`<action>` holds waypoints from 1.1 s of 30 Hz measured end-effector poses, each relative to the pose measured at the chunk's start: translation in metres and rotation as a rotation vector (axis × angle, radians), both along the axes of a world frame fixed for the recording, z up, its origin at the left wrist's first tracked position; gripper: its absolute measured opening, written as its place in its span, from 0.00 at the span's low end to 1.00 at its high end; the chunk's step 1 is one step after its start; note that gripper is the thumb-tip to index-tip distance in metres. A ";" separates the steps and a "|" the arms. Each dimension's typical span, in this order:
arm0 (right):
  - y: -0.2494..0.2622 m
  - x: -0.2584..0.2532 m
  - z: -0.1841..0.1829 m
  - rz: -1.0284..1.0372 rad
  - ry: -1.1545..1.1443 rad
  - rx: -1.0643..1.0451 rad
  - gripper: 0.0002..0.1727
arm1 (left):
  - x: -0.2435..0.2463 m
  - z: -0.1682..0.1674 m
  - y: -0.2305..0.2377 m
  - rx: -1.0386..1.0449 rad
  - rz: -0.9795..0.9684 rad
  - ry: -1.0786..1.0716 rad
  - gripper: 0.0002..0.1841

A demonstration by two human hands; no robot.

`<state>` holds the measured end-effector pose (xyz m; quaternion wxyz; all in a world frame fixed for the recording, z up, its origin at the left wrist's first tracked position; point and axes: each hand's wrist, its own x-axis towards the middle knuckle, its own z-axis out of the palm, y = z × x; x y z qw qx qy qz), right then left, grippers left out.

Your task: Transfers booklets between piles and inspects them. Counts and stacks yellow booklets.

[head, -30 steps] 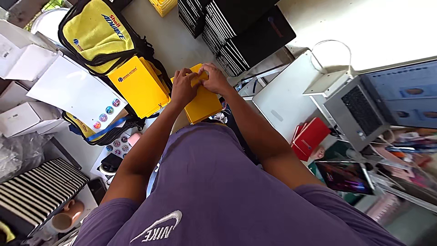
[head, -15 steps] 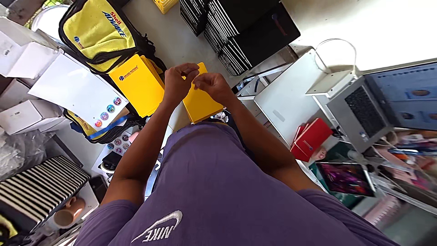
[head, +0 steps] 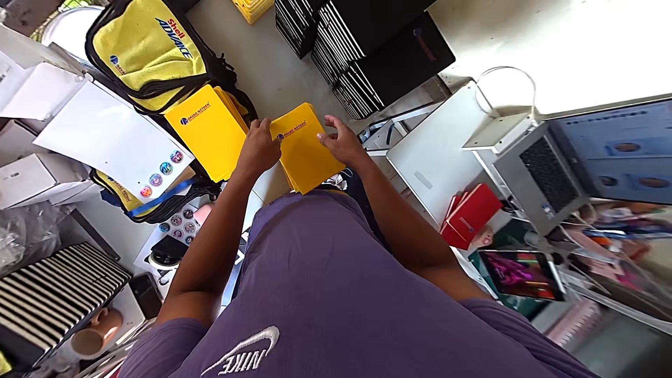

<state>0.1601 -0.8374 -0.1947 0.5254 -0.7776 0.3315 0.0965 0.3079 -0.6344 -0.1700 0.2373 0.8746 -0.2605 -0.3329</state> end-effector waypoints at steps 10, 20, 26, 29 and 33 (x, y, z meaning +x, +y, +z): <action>0.018 -0.010 -0.012 -0.092 -0.207 0.114 0.33 | -0.026 -0.013 -0.003 -0.592 0.543 0.551 0.13; 0.011 0.019 -0.007 0.165 -0.212 -0.385 0.19 | 0.057 0.002 0.083 -0.614 0.817 0.164 0.16; 0.014 0.026 -0.013 0.236 -0.148 -0.425 0.22 | 0.101 -0.027 0.137 -0.492 0.940 0.029 0.15; 0.017 0.032 -0.013 0.249 -0.158 -0.437 0.21 | 0.107 -0.027 0.138 -0.462 0.897 -0.002 0.14; 0.020 0.038 -0.012 0.255 -0.131 -0.464 0.20 | 0.113 -0.034 0.138 -0.451 0.844 -0.093 0.13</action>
